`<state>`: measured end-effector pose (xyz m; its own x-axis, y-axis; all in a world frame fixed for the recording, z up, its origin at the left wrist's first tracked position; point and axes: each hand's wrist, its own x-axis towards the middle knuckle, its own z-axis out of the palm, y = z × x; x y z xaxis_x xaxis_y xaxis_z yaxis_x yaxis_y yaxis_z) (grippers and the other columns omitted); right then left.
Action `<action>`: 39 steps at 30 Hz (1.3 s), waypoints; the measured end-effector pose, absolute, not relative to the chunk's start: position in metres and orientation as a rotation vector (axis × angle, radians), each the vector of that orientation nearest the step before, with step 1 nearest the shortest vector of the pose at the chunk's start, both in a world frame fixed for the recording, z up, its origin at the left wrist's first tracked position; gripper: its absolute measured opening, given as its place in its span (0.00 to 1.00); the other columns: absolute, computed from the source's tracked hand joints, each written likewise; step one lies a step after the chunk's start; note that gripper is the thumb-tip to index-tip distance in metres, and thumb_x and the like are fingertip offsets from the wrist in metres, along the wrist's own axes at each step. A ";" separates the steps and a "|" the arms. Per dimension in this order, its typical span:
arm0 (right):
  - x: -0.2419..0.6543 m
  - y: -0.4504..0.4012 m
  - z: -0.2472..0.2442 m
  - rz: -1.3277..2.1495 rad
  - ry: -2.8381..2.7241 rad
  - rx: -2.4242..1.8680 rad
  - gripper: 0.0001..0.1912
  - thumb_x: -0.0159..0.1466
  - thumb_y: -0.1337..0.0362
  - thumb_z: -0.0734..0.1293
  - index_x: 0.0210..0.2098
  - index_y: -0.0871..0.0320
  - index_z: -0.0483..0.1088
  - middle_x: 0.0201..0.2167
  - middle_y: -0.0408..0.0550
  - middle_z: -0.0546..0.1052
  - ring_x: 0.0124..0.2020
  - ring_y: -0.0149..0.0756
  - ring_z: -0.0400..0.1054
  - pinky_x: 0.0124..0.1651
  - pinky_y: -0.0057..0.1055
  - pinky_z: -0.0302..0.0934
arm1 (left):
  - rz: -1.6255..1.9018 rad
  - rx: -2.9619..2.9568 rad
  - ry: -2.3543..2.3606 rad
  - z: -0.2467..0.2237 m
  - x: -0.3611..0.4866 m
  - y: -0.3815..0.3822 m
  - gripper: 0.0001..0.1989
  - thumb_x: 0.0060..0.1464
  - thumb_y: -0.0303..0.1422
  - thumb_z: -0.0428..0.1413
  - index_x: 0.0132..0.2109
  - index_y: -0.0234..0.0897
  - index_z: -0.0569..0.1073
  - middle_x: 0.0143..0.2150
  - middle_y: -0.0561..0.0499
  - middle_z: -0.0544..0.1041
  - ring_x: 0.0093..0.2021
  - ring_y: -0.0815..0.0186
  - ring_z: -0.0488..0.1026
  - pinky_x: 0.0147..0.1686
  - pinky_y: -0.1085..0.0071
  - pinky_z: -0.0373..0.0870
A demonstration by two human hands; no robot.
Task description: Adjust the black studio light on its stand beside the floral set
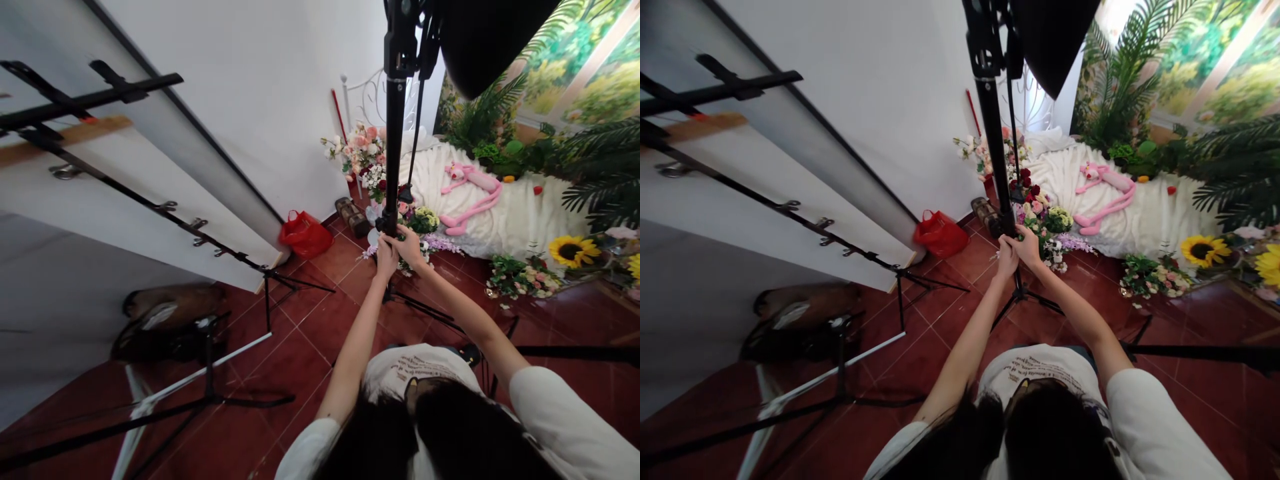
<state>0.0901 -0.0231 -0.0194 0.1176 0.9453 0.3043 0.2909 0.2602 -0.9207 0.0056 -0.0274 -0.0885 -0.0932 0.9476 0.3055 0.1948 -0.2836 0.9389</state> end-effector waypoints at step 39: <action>0.134 0.008 -0.028 0.763 -1.871 -1.184 0.30 0.70 0.42 0.52 0.54 0.57 0.70 0.51 0.56 0.77 0.53 0.46 0.71 0.59 0.42 0.61 | 1.693 1.604 1.125 -0.002 0.002 0.000 0.31 0.63 0.57 0.42 0.58 0.39 0.64 0.37 0.46 0.77 0.35 0.64 0.76 0.39 0.66 0.73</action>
<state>0.1344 0.0081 -0.0281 -0.2632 0.9191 0.2933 0.4522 0.3861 -0.8040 0.0025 0.0002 -0.0015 -0.1409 0.8414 0.5218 0.1556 -0.5017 0.8509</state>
